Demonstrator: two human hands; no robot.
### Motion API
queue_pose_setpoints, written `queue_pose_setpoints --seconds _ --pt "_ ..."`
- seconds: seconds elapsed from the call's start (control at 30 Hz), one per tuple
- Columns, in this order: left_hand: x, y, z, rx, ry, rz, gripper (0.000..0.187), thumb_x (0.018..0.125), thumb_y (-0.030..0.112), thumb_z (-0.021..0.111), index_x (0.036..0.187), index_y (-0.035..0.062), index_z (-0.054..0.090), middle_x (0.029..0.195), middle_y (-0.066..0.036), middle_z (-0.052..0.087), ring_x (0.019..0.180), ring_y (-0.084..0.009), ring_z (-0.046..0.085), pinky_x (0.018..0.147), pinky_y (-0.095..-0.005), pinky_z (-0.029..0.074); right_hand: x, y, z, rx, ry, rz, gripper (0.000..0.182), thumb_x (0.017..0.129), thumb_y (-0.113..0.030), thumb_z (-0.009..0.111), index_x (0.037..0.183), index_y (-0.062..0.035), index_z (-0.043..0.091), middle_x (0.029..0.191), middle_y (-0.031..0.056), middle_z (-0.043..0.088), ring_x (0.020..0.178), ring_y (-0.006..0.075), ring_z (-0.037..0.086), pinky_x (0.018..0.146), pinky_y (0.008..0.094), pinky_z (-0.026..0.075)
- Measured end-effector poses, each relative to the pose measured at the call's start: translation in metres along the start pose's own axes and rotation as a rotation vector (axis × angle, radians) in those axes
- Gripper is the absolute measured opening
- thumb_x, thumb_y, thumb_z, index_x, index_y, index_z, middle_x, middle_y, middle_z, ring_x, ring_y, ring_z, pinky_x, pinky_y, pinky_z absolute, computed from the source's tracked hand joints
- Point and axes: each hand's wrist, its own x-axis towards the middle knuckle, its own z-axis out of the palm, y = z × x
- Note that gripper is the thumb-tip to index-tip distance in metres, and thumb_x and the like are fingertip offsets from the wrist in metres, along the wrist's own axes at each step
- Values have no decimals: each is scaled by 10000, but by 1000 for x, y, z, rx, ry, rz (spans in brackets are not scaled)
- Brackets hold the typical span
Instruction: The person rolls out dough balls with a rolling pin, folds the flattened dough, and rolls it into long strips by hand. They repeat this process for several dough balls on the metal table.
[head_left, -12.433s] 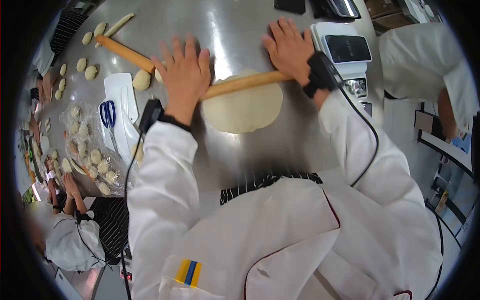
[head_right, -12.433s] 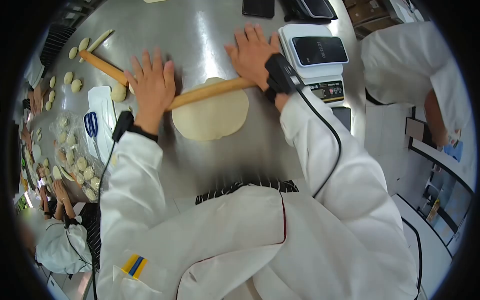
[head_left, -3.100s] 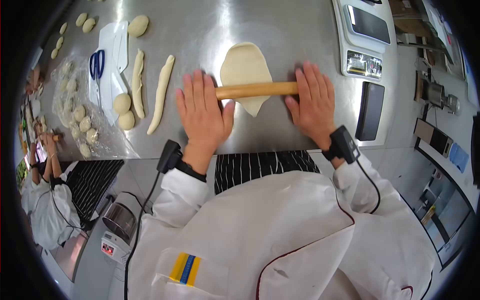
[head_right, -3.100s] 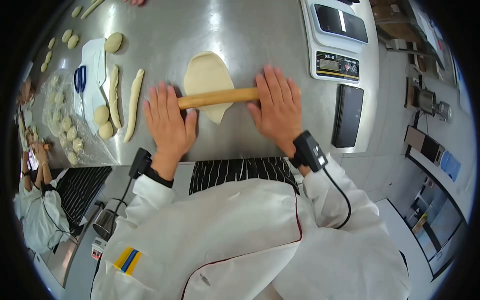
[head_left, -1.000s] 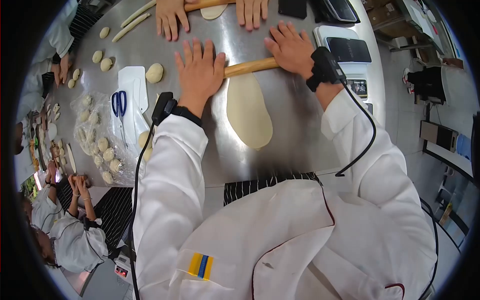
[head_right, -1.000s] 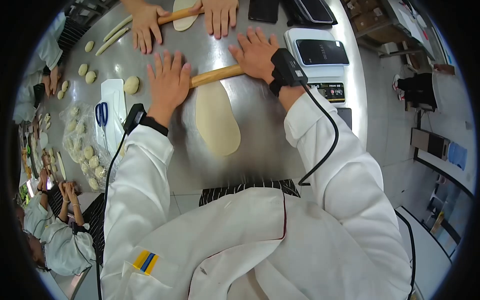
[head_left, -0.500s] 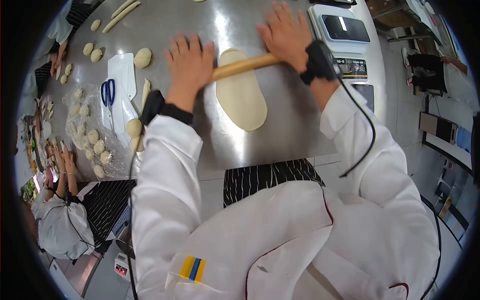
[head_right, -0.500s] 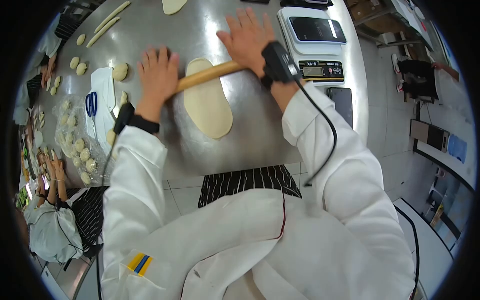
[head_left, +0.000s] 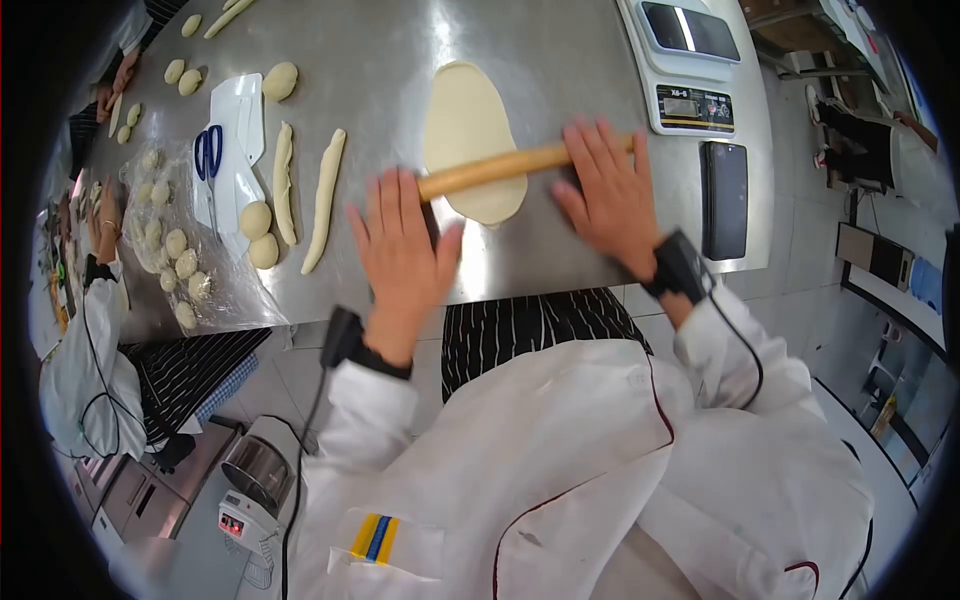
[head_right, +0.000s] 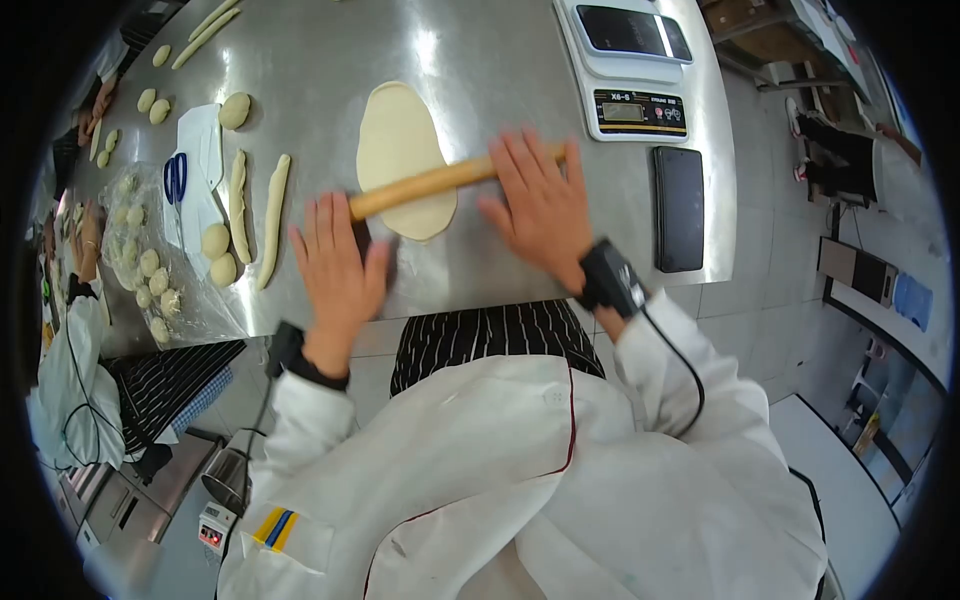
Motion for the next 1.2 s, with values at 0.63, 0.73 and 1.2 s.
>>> queue_pose_setpoints --seconds 0.63,0.73,1.2 --pt "201 -29 28 -174 112 613 363 831 175 728 1169 69 647 1221 -130 614 1119 -354 560 984 -427 431 -29 -17 -17 -78 -3 568 390 879 -283 690 1171 -37 608 996 140 593 898 330 590 785 433 467" --pt "208 -44 34 -271 -169 622 296 839 165 720 1107 55 666 1106 -104 660 1055 -319 583 924 -413 453 -16 -37 -27 -160 222 551 470 861 -281 706 1231 -19 583 1114 184 575 978 361 573 823 415 481" --pt "187 -16 -9 -288 -350 741 376 810 282 760 1089 39 696 909 -132 627 939 -298 618 838 -396 503 36 -83 35 303 201 526 741 704 -447 808 1274 -36 573 1358 155 458 1320 350 380 1059 485 309"
